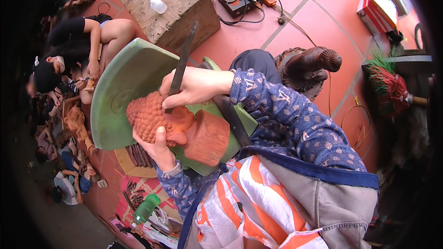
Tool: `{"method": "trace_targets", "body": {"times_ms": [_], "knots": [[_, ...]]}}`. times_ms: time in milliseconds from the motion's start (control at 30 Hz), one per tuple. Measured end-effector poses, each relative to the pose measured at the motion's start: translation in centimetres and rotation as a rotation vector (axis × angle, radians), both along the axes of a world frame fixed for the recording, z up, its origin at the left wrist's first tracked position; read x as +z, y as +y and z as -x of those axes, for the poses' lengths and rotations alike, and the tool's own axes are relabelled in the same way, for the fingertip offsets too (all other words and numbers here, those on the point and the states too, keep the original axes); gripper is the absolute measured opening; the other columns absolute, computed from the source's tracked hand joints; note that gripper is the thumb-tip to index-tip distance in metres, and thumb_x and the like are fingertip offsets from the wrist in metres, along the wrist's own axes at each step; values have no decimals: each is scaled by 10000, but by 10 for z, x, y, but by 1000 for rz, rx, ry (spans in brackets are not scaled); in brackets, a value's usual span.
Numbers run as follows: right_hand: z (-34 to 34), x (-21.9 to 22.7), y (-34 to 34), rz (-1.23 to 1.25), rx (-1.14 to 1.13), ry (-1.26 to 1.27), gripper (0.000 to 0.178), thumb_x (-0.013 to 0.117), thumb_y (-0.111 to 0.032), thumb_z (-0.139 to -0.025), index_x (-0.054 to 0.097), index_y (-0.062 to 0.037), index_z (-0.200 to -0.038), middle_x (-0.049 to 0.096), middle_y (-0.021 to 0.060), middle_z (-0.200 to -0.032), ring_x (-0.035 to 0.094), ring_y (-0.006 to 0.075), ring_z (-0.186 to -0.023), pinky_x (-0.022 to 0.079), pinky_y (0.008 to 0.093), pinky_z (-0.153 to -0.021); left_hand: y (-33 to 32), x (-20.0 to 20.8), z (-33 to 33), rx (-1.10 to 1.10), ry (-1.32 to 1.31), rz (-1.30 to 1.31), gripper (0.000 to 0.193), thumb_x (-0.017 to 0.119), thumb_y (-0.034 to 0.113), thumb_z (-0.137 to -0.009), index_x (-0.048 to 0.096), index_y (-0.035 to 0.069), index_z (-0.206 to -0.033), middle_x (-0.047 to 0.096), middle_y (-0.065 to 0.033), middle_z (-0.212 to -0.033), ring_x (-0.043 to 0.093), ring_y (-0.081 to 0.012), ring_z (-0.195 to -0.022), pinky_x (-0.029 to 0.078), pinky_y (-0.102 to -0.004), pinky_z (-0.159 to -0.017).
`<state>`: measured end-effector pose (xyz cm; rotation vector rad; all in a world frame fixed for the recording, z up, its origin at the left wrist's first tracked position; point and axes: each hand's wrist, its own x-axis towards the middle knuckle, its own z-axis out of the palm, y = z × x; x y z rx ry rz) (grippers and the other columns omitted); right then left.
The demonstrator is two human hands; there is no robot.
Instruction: The person carves a wooden Buddha head using a chisel, focusing on refining the hair curls and facial features. The person holds the sculpture with the left hand and uses the chisel with the right hand to shape the surface.
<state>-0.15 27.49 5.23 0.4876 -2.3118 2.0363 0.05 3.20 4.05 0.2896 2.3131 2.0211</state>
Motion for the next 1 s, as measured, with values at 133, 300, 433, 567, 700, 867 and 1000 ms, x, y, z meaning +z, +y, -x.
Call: {"method": "trace_targets", "body": {"times_ms": [133,300,433,567,700,867,1000], "knots": [[-1,0,-5,-94,-17,123,255,739,-267,-850,738,-21,-919,675,146,-849,670,288,-814,525,366,-745,-1,0,-2,2,15,16,742,712,293,-862,325,-3,-1422,481,-165,-1339,540,-265,-1200,453,-423,-1037],[-2,-7,-4,133,-84,-3,257,696,-263,-850,737,-9,-857,699,124,-764,670,226,-688,516,343,-629,-2,-2,-1,7,20,24,737,707,298,-867,328,-3,-1422,480,-169,-1343,537,-268,-1204,449,-428,-1043],[-13,-15,-24,-34,-246,275,257,695,-269,-808,704,-13,-793,664,157,-772,650,356,-716,525,422,-660,-2,-3,0,-18,29,-1,735,705,294,-867,328,-2,-1425,479,-178,-1350,535,-279,-1213,448,-438,-1048],[-15,-13,-25,-46,-236,262,255,693,-265,-822,694,-13,-783,658,166,-845,650,358,-792,523,426,-715,-5,-5,2,-23,2,-15,725,702,285,-866,331,-4,-1418,476,-193,-1360,530,-291,-1232,457,-447,-1055],[-18,-11,-28,-80,-185,168,249,688,-262,-864,732,-17,-877,700,179,-980,672,334,-878,530,403,-791,-6,-3,1,-20,-33,-42,693,692,268,-872,340,-9,-1400,473,-201,-1363,533,-298,-1236,468,-451,-1057],[-9,-10,-12,141,-196,-44,277,700,-273,-851,733,1,-862,716,151,-809,700,276,-746,544,370,-701,-2,-3,2,-25,-25,-29,670,681,268,-883,346,-12,-1391,470,-201,-1369,534,-305,-1240,471,-454,-1056],[-16,-9,-28,-48,-243,176,243,701,-256,-831,722,-15,-820,703,147,-798,694,303,-774,542,379,-713,-2,2,-1,-26,-30,-29,676,682,286,-884,348,-12,-1391,469,-201,-1370,526,-305,-1250,465,-457,-1059]]}}
